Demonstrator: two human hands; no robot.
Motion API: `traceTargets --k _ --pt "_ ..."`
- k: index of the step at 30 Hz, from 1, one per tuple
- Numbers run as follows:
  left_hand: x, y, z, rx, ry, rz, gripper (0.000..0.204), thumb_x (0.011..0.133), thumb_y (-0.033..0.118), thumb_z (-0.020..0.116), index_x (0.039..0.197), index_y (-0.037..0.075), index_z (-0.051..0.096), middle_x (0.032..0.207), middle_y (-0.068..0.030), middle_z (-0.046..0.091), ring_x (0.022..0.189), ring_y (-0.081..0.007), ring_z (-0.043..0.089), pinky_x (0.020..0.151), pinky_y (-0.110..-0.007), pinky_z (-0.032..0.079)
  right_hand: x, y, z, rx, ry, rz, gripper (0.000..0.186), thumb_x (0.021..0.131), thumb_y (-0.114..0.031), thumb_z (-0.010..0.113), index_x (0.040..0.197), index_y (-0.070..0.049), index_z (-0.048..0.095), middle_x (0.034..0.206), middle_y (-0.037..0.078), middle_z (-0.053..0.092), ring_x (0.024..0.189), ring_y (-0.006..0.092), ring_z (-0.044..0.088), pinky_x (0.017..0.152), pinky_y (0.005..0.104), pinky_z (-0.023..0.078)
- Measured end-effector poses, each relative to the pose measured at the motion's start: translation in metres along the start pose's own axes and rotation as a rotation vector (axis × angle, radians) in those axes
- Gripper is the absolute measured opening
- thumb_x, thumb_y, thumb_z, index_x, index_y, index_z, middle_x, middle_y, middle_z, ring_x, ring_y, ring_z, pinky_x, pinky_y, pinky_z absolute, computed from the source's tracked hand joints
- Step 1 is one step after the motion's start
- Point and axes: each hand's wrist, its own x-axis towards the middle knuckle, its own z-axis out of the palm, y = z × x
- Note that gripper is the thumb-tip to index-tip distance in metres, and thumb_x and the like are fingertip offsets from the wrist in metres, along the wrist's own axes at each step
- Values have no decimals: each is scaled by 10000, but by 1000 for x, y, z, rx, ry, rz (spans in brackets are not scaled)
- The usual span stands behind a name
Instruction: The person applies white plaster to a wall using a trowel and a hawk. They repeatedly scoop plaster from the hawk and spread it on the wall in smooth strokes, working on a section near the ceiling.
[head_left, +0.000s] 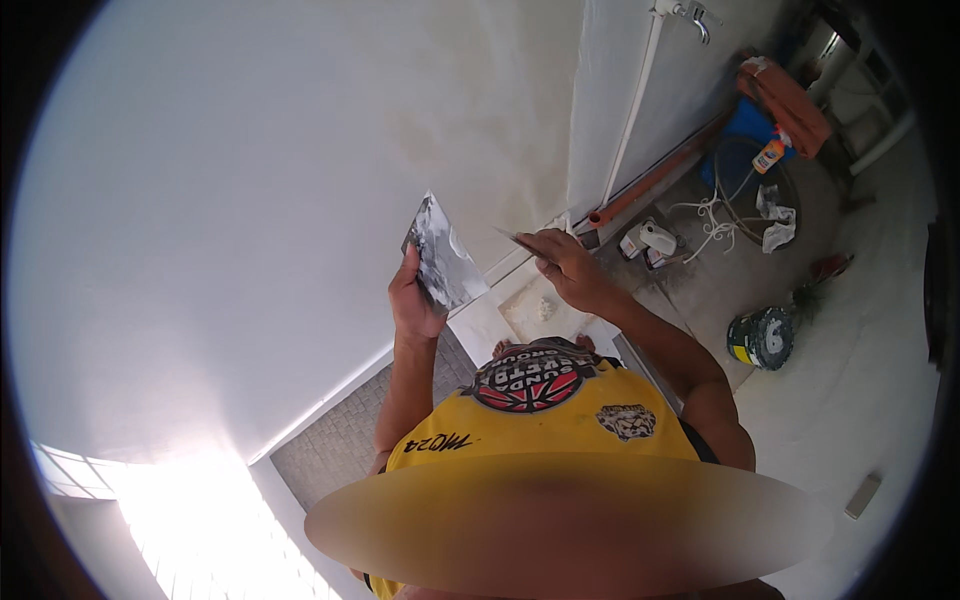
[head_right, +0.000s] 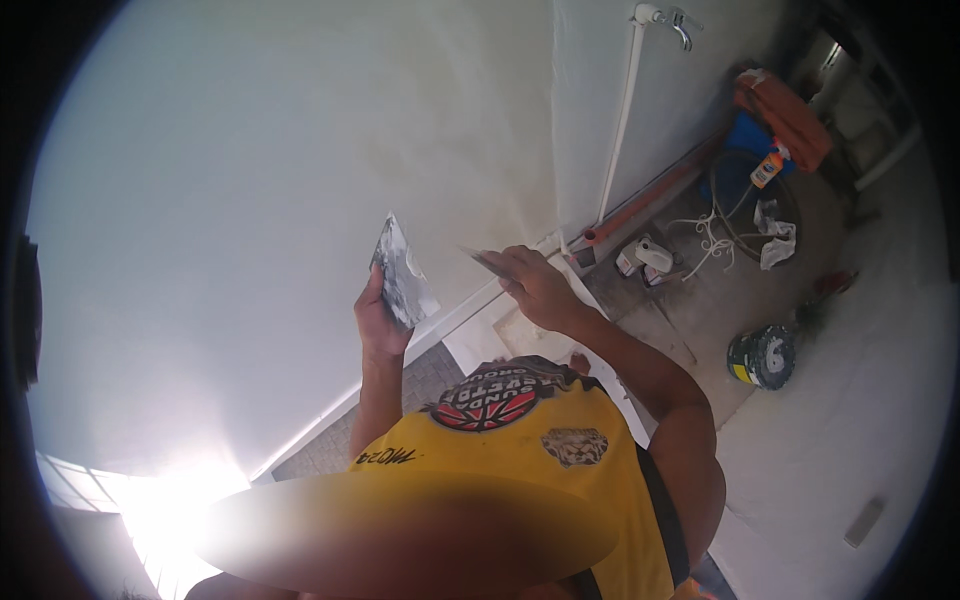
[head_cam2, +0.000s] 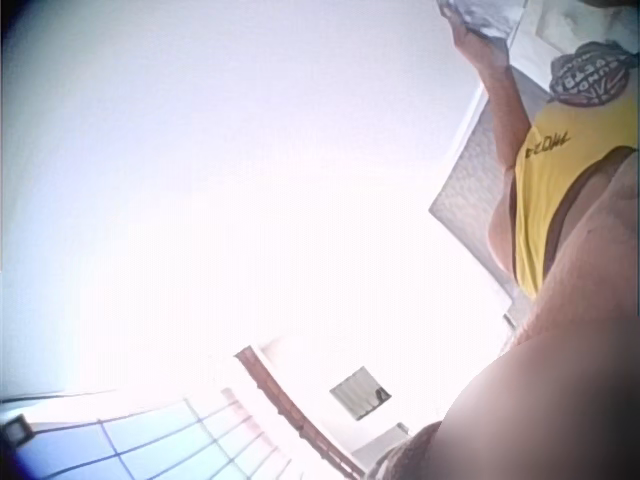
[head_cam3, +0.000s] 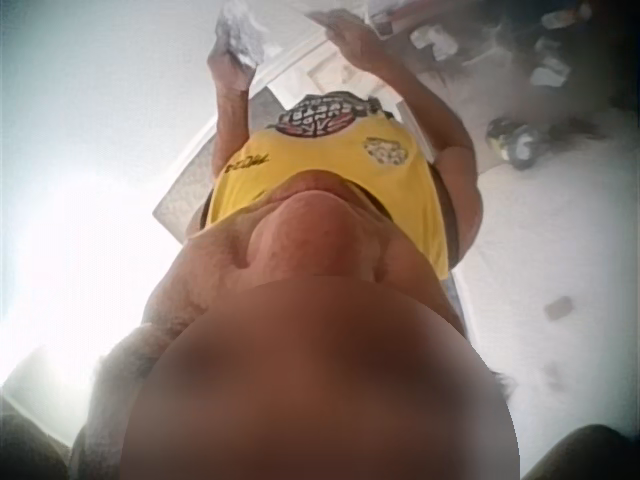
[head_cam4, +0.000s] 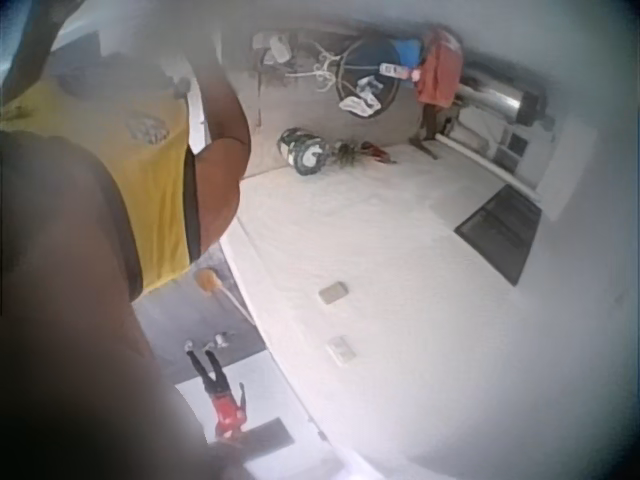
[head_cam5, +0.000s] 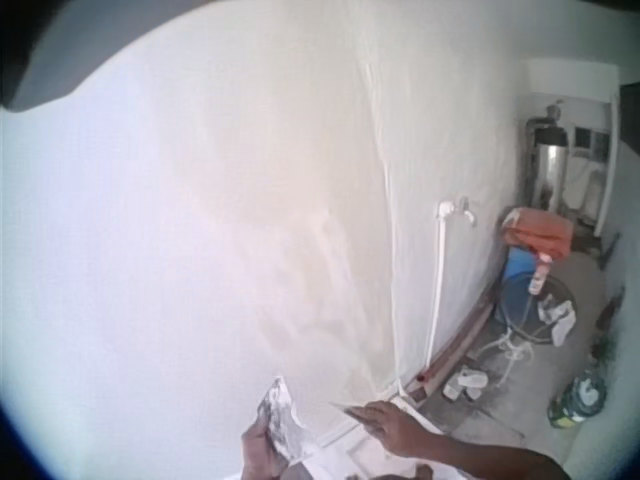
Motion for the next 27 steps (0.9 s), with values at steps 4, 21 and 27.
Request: traceTargets --k 4,21,27 --pt "-8 -64 20 739 -293 649 388 1093 230 519 1416 20 557 1408 -195 609 1254 -346 611 1091 -499 477 -15 19 -18 1623 188 954 291 1038 -208 568 1278 -52 620 1088 80 709 1024 249 697 956 454 547" --pt "-9 -81 -107 121 518 -175 355 1098 267 463 1297 -9 561 1148 -147 684 1012 -282 711 936 -456 588 -45 62 45 528 338 339 345 1048 -245 613 1266 21 629 1122 87 658 979 187 668 895 380 526" --pt "-31 -122 -211 -278 568 -482 373 1093 284 489 1294 -18 581 1201 -177 700 1081 -293 712 944 -414 593 -71 132 95 -168 -99 -163 506 846 -74 657 1351 -108 646 1300 177 558 1146 359 600 939 450 522"
